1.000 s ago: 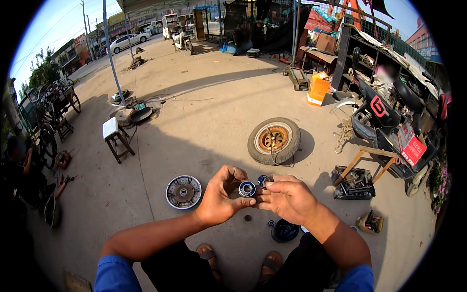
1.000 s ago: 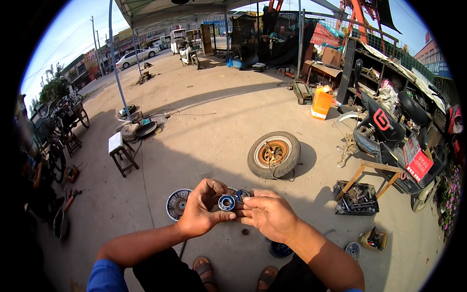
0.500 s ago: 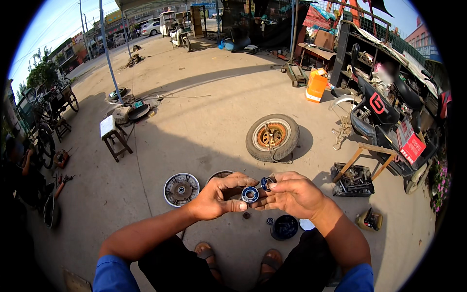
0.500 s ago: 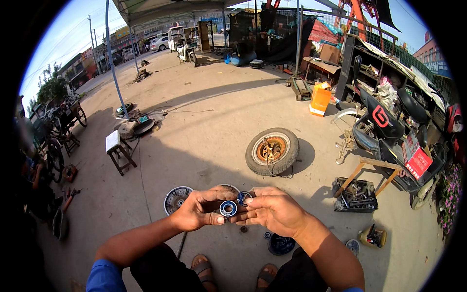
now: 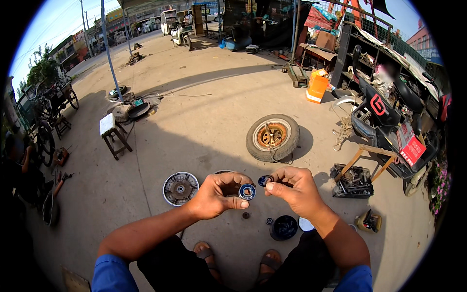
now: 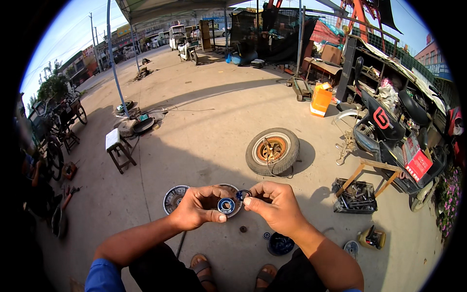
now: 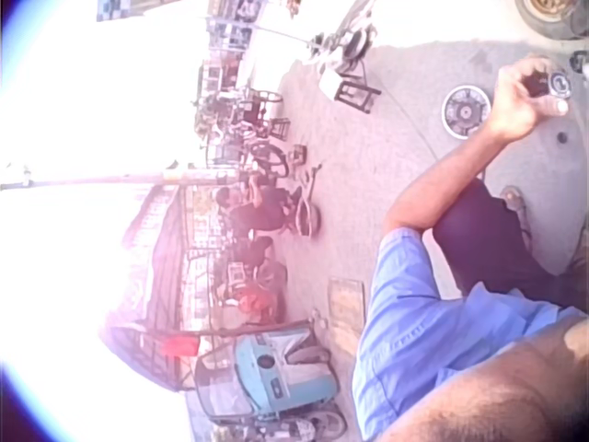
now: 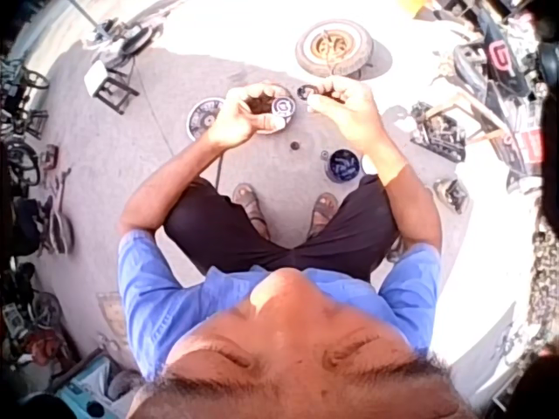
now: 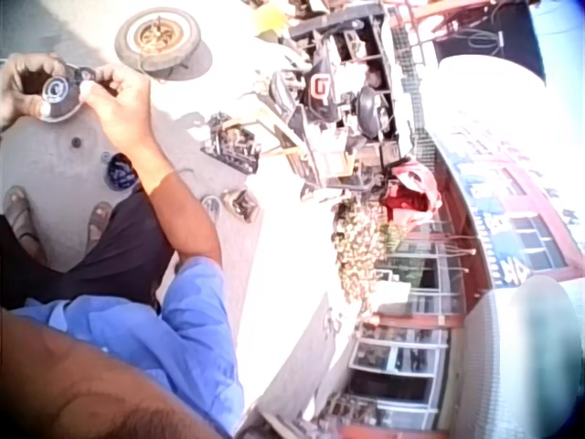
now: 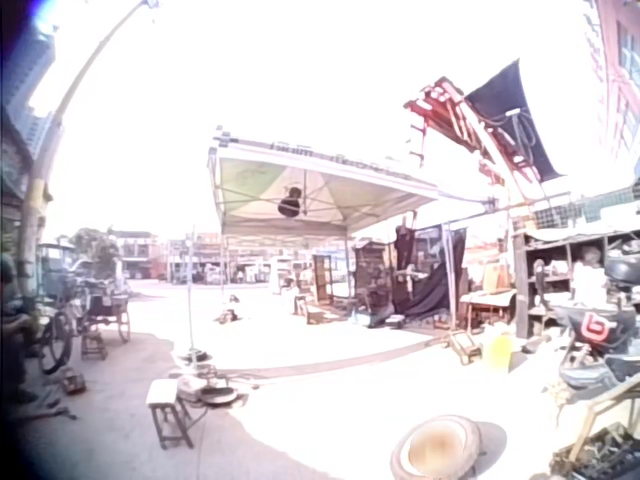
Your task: The person is repairing a mechanical part, likely a bearing or hub, using pliers and a hammer. They apply grease to the part and then use a hammer to secure it into a larger circular component.
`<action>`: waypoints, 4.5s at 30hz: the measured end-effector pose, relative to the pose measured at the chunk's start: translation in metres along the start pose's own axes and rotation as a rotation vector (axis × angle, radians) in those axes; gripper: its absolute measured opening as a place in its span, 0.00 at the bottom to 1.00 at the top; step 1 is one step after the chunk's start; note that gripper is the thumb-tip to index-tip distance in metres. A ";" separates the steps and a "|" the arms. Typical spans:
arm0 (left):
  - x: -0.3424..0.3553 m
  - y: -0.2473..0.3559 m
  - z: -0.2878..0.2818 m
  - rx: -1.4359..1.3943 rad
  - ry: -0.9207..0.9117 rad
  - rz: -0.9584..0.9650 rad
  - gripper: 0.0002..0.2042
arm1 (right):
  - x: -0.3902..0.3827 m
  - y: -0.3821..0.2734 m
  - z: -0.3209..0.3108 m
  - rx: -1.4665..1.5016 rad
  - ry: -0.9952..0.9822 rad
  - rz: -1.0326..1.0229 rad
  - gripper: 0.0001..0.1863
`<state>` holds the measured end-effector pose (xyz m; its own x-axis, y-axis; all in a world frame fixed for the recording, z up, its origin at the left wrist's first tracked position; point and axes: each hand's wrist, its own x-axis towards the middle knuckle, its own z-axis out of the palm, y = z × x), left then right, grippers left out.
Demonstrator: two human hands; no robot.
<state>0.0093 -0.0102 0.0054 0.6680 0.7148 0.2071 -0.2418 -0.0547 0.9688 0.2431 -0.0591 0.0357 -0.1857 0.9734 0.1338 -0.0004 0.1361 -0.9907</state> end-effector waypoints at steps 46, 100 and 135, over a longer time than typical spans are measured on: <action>-0.006 0.010 0.007 0.113 0.051 -0.008 0.16 | -0.009 -0.007 0.019 -0.760 0.173 -0.688 0.10; -0.005 0.010 0.015 -0.099 0.242 0.007 0.14 | -0.015 -0.001 0.040 -0.917 0.298 -0.794 0.09; -0.006 0.001 0.011 -0.022 0.173 0.120 0.14 | -0.011 -0.008 0.030 -0.719 0.290 -0.594 0.08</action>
<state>0.0130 -0.0222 0.0066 0.5035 0.8131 0.2921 -0.3285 -0.1325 0.9352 0.2156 -0.0761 0.0413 -0.1003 0.7043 0.7028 0.6011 0.6058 -0.5213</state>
